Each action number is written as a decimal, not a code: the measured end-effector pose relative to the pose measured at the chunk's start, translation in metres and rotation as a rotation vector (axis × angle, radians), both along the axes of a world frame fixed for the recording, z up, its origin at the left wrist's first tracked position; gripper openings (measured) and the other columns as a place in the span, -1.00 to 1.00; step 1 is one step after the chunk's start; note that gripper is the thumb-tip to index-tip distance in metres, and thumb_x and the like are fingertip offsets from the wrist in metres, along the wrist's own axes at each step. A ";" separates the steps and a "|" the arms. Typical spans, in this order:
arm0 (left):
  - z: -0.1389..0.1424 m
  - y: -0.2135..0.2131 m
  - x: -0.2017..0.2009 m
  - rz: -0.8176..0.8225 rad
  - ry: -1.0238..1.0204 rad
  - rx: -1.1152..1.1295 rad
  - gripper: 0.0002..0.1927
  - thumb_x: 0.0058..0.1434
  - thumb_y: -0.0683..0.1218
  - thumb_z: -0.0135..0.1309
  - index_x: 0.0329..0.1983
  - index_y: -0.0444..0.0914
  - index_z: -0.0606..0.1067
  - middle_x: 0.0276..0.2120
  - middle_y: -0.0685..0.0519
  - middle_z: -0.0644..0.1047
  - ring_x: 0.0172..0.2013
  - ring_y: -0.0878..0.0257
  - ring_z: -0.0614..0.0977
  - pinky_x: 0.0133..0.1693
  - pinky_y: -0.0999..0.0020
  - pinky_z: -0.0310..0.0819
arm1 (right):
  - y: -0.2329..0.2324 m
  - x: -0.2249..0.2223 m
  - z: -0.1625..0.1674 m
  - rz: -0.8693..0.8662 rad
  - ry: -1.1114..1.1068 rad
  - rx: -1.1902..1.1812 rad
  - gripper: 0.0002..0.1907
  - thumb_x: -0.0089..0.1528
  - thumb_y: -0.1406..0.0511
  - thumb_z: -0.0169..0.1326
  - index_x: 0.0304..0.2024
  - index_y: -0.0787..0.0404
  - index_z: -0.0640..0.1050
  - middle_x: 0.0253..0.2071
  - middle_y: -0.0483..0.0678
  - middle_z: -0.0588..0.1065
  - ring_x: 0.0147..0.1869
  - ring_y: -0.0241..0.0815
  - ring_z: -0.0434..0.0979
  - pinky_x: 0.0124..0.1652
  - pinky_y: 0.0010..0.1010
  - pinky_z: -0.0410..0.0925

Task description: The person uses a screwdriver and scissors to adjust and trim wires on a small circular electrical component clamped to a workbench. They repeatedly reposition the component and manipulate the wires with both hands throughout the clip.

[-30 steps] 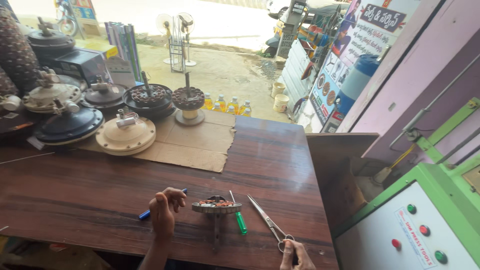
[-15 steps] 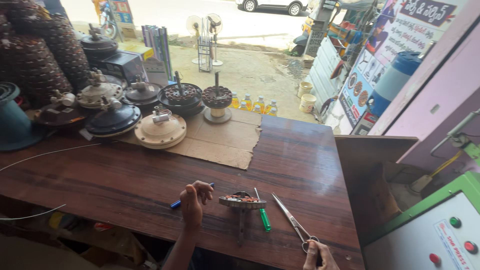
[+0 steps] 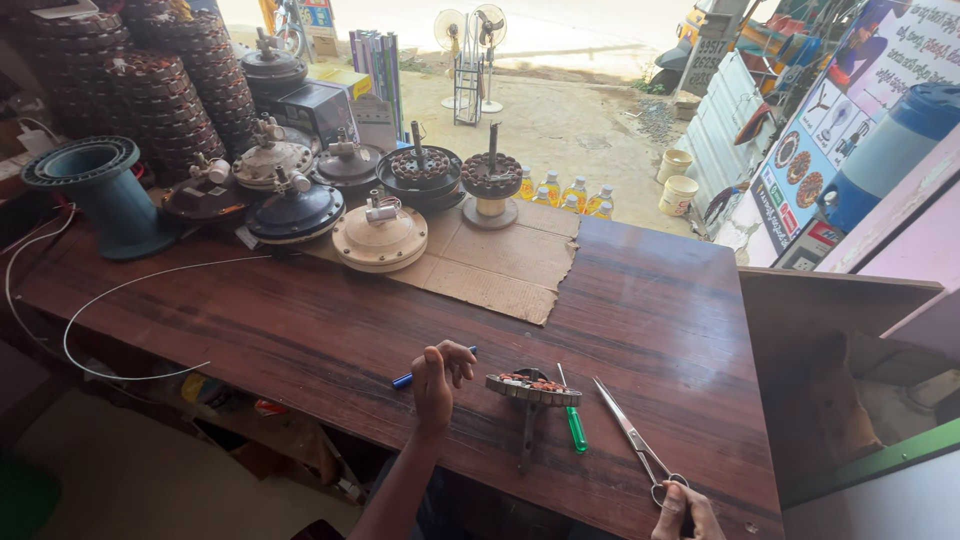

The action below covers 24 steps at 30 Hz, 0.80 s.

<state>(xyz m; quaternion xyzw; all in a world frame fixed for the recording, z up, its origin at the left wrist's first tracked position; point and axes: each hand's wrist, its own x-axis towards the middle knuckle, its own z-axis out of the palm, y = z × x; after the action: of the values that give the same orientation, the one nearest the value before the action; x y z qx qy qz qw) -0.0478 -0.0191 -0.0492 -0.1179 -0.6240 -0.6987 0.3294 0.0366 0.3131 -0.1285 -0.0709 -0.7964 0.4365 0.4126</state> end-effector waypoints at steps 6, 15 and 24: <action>0.000 -0.002 0.000 -0.005 0.006 0.000 -0.13 0.49 0.37 -0.54 -0.43 -0.33 0.56 -0.63 0.10 0.47 -0.59 0.44 0.41 -0.51 0.51 0.20 | 0.003 -0.008 -0.010 0.073 0.138 0.001 -0.64 0.48 0.14 0.08 -0.24 0.31 0.59 -0.35 0.05 0.58 -0.24 -0.19 0.62 -0.04 -0.42 0.43; -0.008 -0.003 -0.002 -0.022 -0.002 0.001 -0.10 0.46 0.40 -0.56 -0.44 -0.34 0.56 -0.63 0.08 0.46 -0.58 0.40 0.44 -0.53 0.51 0.24 | 0.006 0.004 -0.008 -0.024 -0.113 0.067 -0.66 0.45 0.15 0.05 -0.19 0.30 0.63 -0.30 0.11 0.61 -0.25 -0.14 0.67 -0.16 -0.36 0.49; -0.008 -0.004 -0.003 -0.013 0.006 -0.011 -0.11 0.48 0.39 -0.55 -0.43 -0.33 0.57 -0.62 0.08 0.47 -0.58 0.40 0.44 -0.52 0.49 0.25 | 0.003 -0.003 -0.013 0.008 0.026 0.022 -0.67 0.46 0.15 0.08 -0.19 0.30 0.61 -0.33 0.08 0.60 -0.22 -0.19 0.64 -0.06 -0.38 0.46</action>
<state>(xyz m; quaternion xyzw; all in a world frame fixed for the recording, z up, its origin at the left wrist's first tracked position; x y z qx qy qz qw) -0.0504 -0.0229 -0.0570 -0.1256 -0.6260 -0.6972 0.3260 0.0339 0.3163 -0.1413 -0.0577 -0.7959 0.4304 0.4218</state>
